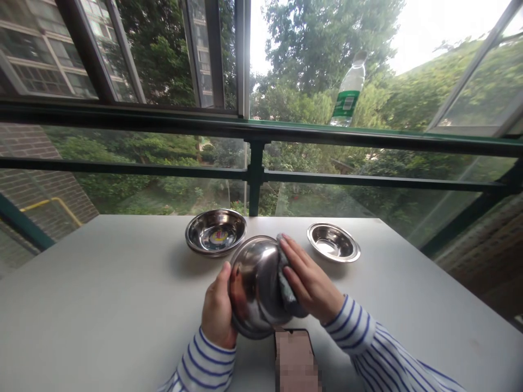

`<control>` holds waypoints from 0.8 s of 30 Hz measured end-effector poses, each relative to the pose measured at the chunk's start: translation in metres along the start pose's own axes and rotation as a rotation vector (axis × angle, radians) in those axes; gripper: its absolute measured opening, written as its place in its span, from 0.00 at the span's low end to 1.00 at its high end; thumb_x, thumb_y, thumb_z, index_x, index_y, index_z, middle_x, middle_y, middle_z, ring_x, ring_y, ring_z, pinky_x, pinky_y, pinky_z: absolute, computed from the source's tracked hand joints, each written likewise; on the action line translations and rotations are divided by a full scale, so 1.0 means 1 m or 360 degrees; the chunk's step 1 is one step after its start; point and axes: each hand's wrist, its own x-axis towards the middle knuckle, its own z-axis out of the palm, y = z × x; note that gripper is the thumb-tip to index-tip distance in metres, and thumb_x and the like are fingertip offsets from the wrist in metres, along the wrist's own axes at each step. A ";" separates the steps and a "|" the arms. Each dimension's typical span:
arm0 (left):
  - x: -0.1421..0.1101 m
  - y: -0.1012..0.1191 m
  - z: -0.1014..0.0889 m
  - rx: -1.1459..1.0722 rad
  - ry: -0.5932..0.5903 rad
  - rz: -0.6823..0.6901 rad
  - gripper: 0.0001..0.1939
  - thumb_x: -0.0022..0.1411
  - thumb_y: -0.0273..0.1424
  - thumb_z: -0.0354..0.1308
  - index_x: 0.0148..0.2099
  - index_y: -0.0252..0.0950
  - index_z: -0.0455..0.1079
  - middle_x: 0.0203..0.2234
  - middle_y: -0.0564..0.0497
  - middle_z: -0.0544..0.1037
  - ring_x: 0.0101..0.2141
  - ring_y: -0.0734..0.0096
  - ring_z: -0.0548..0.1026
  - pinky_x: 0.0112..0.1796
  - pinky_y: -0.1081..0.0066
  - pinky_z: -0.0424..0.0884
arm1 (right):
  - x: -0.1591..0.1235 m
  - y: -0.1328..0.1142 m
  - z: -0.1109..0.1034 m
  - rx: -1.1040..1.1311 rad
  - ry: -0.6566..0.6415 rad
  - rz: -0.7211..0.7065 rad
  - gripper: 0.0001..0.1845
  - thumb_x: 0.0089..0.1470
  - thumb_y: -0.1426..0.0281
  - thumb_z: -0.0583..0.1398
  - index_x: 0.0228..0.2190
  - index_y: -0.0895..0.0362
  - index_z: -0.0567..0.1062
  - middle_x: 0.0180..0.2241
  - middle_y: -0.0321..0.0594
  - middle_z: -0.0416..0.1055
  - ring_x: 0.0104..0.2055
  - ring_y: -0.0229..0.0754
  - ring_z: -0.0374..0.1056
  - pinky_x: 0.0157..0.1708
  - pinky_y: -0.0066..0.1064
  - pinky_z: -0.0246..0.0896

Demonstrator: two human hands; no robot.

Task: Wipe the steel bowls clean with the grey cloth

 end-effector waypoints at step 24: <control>-0.007 -0.001 -0.006 0.0121 0.0013 0.0049 0.15 0.53 0.41 0.58 0.35 0.34 0.76 0.17 0.50 0.77 0.29 0.58 0.76 0.30 0.67 0.70 | 0.053 -0.025 -0.012 -0.0007 0.0062 0.0213 0.19 0.59 0.67 0.47 0.48 0.60 0.68 0.47 0.49 0.65 0.51 0.47 0.58 0.51 0.42 0.57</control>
